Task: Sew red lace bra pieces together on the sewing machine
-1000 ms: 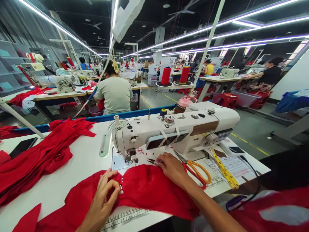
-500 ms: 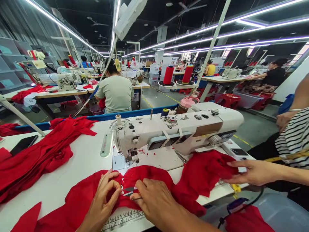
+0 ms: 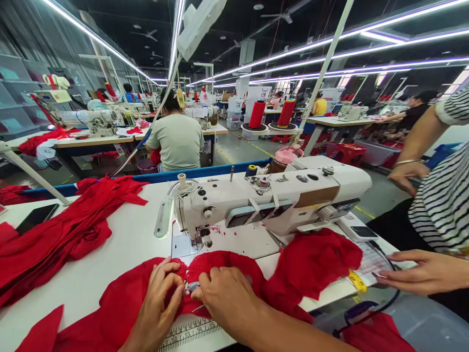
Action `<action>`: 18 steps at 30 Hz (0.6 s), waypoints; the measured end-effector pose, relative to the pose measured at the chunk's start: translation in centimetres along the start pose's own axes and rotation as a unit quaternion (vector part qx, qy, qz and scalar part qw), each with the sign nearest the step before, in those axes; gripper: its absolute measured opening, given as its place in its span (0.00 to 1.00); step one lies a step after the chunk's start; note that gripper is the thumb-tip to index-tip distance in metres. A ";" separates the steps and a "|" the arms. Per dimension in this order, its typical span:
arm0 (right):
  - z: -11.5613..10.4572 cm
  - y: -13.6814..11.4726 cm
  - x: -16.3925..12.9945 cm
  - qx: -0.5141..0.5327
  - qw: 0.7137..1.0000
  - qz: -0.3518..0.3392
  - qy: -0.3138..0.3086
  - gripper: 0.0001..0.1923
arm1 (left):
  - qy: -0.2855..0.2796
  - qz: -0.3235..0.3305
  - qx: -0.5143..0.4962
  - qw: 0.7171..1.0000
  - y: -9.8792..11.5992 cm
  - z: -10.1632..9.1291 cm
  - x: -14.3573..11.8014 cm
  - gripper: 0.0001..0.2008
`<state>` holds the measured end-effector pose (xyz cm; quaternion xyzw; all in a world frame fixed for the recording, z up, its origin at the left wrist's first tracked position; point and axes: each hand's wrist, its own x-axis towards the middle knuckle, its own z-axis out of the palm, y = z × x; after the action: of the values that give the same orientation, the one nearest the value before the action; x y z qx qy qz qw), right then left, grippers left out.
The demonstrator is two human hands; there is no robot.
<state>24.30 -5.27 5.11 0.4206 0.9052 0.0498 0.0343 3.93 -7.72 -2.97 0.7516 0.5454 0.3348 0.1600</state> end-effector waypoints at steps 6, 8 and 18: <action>0.0 -0.1 0.5 -0.001 1.000 0.001 -0.006 0.14 | 0.086 0.042 0.034 0.995 0.8 0.5 -0.1 0.07; 0.1 -0.2 0.7 -0.002 1.000 0.001 0.004 0.14 | 0.114 0.053 0.038 0.991 1.3 0.6 0.0 0.08; 1.1 3.3 0.8 -0.036 0.987 0.138 0.073 0.11 | 0.114 0.011 0.006 0.993 1.8 0.2 0.1 0.10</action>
<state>26.40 -2.42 4.41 0.5352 0.8361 0.1175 -0.0238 5.34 -8.27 -1.98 0.7153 0.5539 0.4168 0.0885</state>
